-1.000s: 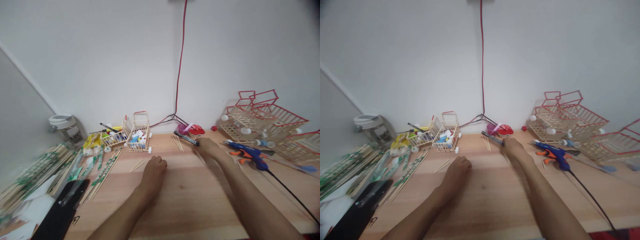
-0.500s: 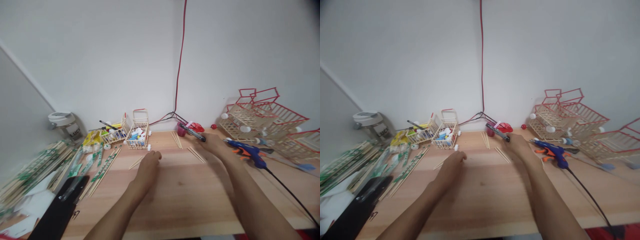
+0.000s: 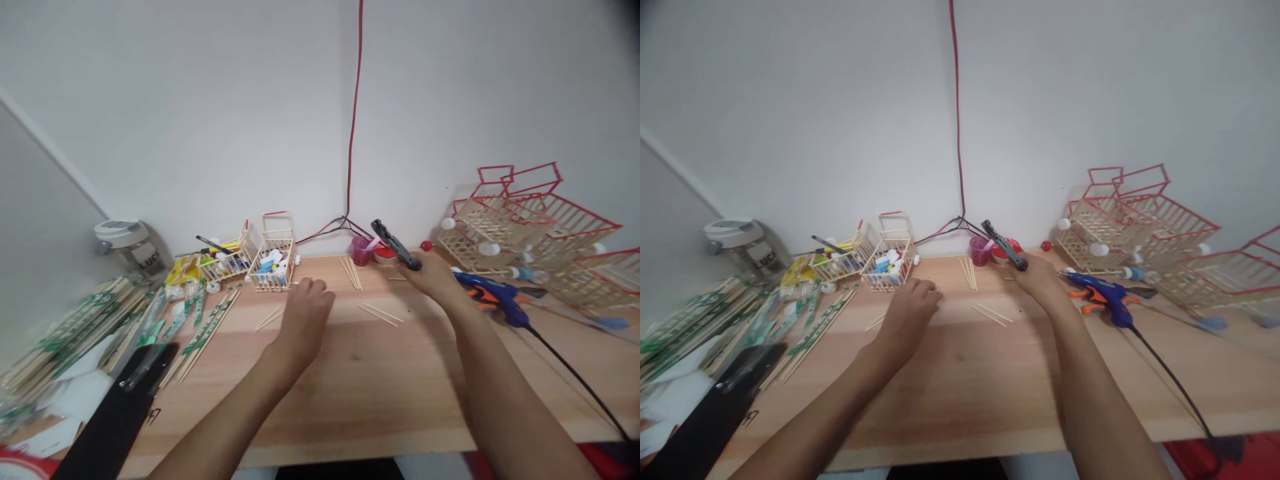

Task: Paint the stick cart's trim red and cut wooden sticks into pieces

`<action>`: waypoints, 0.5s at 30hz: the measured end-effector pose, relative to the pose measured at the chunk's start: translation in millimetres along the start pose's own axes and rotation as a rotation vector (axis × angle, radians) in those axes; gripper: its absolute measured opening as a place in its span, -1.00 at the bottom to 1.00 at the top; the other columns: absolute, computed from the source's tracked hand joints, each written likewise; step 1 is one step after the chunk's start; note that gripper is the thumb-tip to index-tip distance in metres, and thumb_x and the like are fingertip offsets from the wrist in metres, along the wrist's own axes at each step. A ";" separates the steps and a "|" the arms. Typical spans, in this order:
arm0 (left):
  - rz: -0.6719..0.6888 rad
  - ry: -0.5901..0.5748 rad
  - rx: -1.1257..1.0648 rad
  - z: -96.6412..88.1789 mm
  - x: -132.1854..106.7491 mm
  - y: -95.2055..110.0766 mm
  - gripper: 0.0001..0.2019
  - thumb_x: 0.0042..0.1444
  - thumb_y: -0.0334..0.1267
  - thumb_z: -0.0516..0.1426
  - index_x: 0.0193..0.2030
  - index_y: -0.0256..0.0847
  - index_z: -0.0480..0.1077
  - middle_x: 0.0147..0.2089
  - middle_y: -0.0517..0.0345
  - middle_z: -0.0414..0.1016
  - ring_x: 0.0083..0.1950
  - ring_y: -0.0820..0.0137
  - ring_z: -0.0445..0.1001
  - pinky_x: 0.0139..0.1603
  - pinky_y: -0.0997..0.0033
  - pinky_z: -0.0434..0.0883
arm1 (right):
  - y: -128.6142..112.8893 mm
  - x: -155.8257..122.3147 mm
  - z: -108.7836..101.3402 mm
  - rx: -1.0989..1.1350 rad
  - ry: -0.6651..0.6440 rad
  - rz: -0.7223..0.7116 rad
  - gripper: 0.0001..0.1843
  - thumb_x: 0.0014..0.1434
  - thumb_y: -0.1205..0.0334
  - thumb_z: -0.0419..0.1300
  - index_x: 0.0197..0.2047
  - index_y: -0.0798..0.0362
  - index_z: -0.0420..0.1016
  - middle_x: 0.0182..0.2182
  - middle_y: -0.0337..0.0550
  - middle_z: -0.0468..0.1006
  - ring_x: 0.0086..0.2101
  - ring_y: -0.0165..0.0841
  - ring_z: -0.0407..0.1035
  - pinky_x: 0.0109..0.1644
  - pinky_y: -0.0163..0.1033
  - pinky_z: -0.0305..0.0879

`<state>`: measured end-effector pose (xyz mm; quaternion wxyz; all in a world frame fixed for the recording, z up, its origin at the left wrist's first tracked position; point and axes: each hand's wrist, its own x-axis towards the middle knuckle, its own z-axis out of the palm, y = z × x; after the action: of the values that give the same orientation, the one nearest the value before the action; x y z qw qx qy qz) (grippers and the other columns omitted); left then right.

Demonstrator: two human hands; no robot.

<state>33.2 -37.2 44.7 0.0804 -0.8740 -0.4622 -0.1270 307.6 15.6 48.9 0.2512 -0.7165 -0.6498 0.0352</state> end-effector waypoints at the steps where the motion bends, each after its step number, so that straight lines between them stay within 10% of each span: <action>1: 0.113 -0.018 -0.033 1.9 9.2 8.0 -0.86 0.20 -0.40 0.04 -0.19 -0.22 0.42 -0.10 0.02 0.42 -0.06 0.23 0.33 -0.07 0.23 0.31 | -0.7 -0.6 -2.1 0.026 -0.005 -0.002 -0.73 0.10 0.03 0.11 -0.31 0.03 0.51 -0.39 -0.04 0.60 -0.31 -0.12 0.46 -0.37 -0.22 0.21; 6: 0.442 -0.157 -0.044 32.4 55.8 43.2 -0.82 0.22 -0.45 -0.01 -0.13 -0.28 0.38 -0.11 0.01 0.42 -0.12 0.32 0.39 -0.12 0.37 0.38 | -5.4 -9.6 -13.1 0.319 0.007 0.035 -0.59 0.12 -0.12 0.09 -0.52 0.03 0.40 -0.58 -0.16 0.46 -0.51 -0.29 0.37 -0.44 -0.25 0.20; 15: 0.388 -0.357 -0.036 39.2 73.8 55.1 -0.80 0.11 -0.55 0.00 -0.16 -0.36 0.36 -0.14 -0.08 0.43 -0.19 0.27 0.50 -0.21 0.31 0.46 | -13.8 -49.2 -83.1 1.448 0.271 -0.361 -0.73 -0.05 0.00 0.36 -0.44 0.00 0.48 -0.56 -0.30 0.26 -0.47 -0.43 0.22 -0.29 -0.24 0.26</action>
<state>124.5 0.2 27.8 0.0050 -0.9561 -0.2904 0.0388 318.7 -56.7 113.3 0.7384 -0.2532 -0.5350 0.3232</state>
